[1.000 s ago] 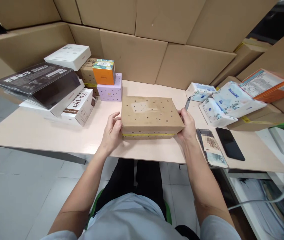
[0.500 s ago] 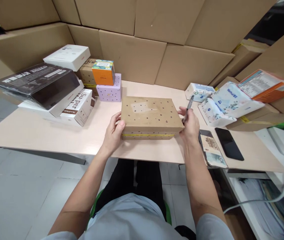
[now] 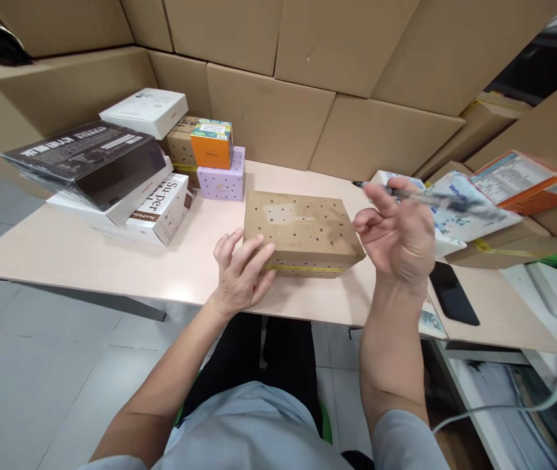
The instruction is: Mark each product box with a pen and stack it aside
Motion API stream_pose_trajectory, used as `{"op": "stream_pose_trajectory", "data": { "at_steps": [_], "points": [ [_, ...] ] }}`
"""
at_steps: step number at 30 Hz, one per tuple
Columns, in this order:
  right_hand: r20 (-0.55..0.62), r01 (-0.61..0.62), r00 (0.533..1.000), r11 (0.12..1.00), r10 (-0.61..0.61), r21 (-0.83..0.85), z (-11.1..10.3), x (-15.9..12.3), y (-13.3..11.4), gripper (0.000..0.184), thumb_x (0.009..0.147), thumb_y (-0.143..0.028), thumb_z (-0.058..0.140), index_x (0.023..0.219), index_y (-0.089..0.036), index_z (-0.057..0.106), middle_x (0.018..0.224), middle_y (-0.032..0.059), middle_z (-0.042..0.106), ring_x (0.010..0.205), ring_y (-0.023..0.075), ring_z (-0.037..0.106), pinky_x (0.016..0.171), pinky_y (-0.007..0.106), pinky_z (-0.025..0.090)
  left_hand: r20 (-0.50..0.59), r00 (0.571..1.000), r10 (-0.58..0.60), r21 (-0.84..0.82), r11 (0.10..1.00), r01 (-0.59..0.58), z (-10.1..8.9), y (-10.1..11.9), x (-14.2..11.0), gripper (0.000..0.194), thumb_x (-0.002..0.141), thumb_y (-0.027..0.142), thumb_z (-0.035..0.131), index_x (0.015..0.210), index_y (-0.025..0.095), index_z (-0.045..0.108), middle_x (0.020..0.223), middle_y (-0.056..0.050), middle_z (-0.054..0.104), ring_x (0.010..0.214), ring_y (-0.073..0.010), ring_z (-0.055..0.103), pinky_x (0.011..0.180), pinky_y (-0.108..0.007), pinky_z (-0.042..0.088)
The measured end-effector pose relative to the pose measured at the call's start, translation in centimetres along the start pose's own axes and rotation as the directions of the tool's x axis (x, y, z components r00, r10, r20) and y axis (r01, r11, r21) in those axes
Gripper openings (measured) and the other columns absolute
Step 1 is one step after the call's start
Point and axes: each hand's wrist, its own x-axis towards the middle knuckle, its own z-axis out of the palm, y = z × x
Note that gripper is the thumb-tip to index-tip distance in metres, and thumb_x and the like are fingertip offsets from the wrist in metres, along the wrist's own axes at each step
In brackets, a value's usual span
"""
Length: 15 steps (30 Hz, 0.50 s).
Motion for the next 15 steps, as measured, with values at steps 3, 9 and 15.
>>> {"op": "stream_pose_trajectory", "data": {
  "at_steps": [3,9,15],
  "points": [
    [-0.044,0.033,0.998,0.999,-0.033,-0.001,2.3,0.3,1.3,0.04,0.089,-0.066,0.067,0.095,-0.027,0.068,0.064,-0.0021,0.065,0.046,0.011,0.052,0.046,0.025,0.042,0.044,0.998,0.035,0.06,0.997,-0.038,0.7,1.0,-0.2,0.049,0.089,0.044,0.07,0.137,0.036,0.066,0.132,-0.007,0.07,0.14,-0.0392,0.049,0.124,-0.058,0.019],
    [0.067,-0.046,0.996,0.987,0.057,-0.151,3.1,0.0,2.8,0.046,0.089,-0.066,0.07,0.095,-0.021,0.071,0.064,-0.0027,0.065,0.048,0.0073,0.055,0.044,0.02,0.042,-0.084,0.982,0.171,0.36,0.924,-0.13,2.5,3.5,0.4,0.05,0.093,0.033,0.065,0.142,0.024,0.063,0.126,-0.012,0.069,0.133,-0.0327,0.051,0.119,-0.047,0.029],
    [0.129,0.012,0.992,0.981,0.014,-0.194,2.9,-0.1,2.8,0.036,0.088,-0.055,0.076,0.091,-0.022,0.062,0.063,-0.0061,0.066,0.048,0.0065,0.056,0.046,0.017,0.045,-0.104,0.975,0.195,0.389,0.91,-0.141,2.7,3.9,1.0,0.043,0.091,0.029,0.068,0.133,0.019,0.066,0.119,-0.014,0.066,0.13,-0.0313,0.047,0.115,-0.046,0.035]
  ]
}}
